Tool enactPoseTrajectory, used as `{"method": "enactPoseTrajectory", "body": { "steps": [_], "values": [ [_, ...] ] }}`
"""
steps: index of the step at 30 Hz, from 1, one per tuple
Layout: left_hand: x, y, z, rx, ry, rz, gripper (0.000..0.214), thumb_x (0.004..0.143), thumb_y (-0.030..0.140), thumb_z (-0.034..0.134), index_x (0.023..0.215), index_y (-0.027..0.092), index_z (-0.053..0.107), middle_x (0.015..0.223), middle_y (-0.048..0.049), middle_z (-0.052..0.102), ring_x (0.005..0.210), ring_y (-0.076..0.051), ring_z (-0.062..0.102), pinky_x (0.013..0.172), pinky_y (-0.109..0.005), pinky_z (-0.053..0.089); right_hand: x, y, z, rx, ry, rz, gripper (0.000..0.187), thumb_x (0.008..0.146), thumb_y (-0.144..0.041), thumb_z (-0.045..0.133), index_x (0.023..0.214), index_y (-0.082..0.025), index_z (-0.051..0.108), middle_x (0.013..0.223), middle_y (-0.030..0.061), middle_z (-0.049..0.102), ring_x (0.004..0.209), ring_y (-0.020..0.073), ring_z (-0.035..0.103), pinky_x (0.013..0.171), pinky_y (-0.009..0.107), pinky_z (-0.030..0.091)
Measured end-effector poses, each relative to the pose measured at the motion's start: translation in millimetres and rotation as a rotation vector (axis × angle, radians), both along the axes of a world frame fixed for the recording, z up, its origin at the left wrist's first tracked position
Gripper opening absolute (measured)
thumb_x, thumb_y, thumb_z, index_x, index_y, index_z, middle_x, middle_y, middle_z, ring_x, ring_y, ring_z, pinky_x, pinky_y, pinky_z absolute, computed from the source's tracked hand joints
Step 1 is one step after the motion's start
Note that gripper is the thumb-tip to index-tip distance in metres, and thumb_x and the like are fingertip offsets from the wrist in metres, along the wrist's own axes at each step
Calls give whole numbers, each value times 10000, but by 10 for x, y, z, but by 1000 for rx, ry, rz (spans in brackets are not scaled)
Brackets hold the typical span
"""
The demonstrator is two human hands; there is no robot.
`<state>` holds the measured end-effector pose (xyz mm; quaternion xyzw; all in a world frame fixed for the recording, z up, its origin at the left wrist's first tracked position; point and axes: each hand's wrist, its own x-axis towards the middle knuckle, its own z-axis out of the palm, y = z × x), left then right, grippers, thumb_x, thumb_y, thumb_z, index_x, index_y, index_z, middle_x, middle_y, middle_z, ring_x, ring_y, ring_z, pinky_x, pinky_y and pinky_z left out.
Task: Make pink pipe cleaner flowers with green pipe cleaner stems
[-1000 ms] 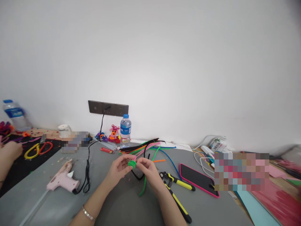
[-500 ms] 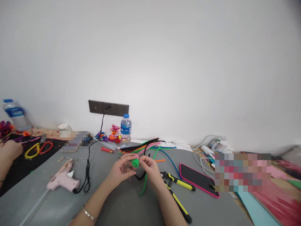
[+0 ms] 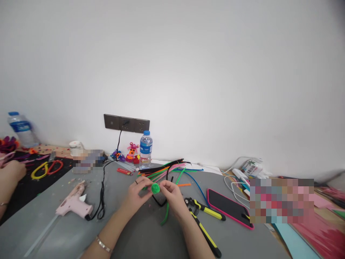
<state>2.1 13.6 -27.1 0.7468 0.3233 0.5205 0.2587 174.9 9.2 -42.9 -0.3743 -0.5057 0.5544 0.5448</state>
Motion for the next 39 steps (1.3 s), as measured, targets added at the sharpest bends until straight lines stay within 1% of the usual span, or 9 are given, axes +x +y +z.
{"method": "enactPoseTrajectory", "body": {
  "steps": [3, 6, 9, 15, 21, 27, 31, 35, 39],
  "values": [
    [7, -13, -1, -19, -13, 6, 81, 801, 275, 681, 778, 198, 692, 729, -32, 620, 685, -181, 588, 643, -267, 482, 3, -2, 1, 0, 11, 11, 323, 709, -469, 748, 644, -181, 616, 621, -7, 596, 608, 145, 510, 632, 257, 399],
    [36, -46, 11, -120, -49, 3, 145, 814, 305, 670, 733, 186, 654, 693, -8, 551, 671, -165, 548, 615, -243, 464, 8, -17, 25, 5, 8, 19, 314, 726, -467, 740, 663, -176, 641, 637, 4, 617, 637, 154, 533, 672, 269, 414],
    [69, -66, -4, -234, -151, -12, 234, 819, 340, 657, 666, 183, 576, 701, 5, 503, 683, -157, 518, 609, -227, 464, 5, -42, 68, 5, 3, 39, 313, 752, -473, 725, 685, -174, 659, 665, 16, 639, 674, 164, 556, 716, 283, 427],
    [86, -37, -81, -372, -246, -51, 277, 801, 383, 675, 671, 183, 535, 697, 13, 517, 693, -157, 530, 637, -234, 465, -14, -65, 113, -4, 15, 85, 310, 744, -478, 736, 682, -187, 649, 683, 28, 666, 721, 194, 596, 760, 319, 450],
    [94, -29, -98, -418, -246, 2, 279, 798, 369, 667, 666, 188, 502, 648, 40, 467, 620, -130, 483, 587, -213, 439, 3, -54, 99, -7, -4, 83, 329, 736, -488, 737, 678, -186, 621, 666, 27, 667, 703, 186, 603, 739, 306, 458],
    [117, -27, -71, -443, -236, 38, 281, 759, 385, 666, 640, 184, 509, 625, 38, 468, 605, -133, 465, 561, -215, 412, 12, -51, 91, -9, -39, 106, 359, 732, -515, 730, 676, -186, 597, 656, 20, 651, 667, 171, 584, 701, 284, 448],
    [117, -25, -85, -474, -227, 39, 273, 769, 396, 653, 654, 177, 537, 628, 34, 483, 594, -132, 473, 552, -217, 415, 14, -57, 98, -11, -39, 118, 348, 731, -503, 733, 676, -191, 590, 646, 12, 641, 660, 168, 574, 695, 284, 437],
    [98, -9, -119, -455, -246, 34, 251, 770, 374, 662, 658, 175, 559, 638, 33, 502, 613, -137, 502, 561, -214, 438, 13, -55, 85, -16, -25, 128, 334, 738, -486, 731, 679, -190, 589, 653, 10, 643, 651, 160, 565, 699, 284, 425],
    [75, 29, -155, -429, -250, 69, 168, 729, 319, 698, 779, 167, 643, 686, 10, 599, 665, -157, 573, 627, -238, 497, -3, -51, 58, -42, -39, 135, 350, 738, -503, 721, 669, -185, 593, 648, 12, 638, 645, 155, 558, 693, 282, 413]
  ]
}}
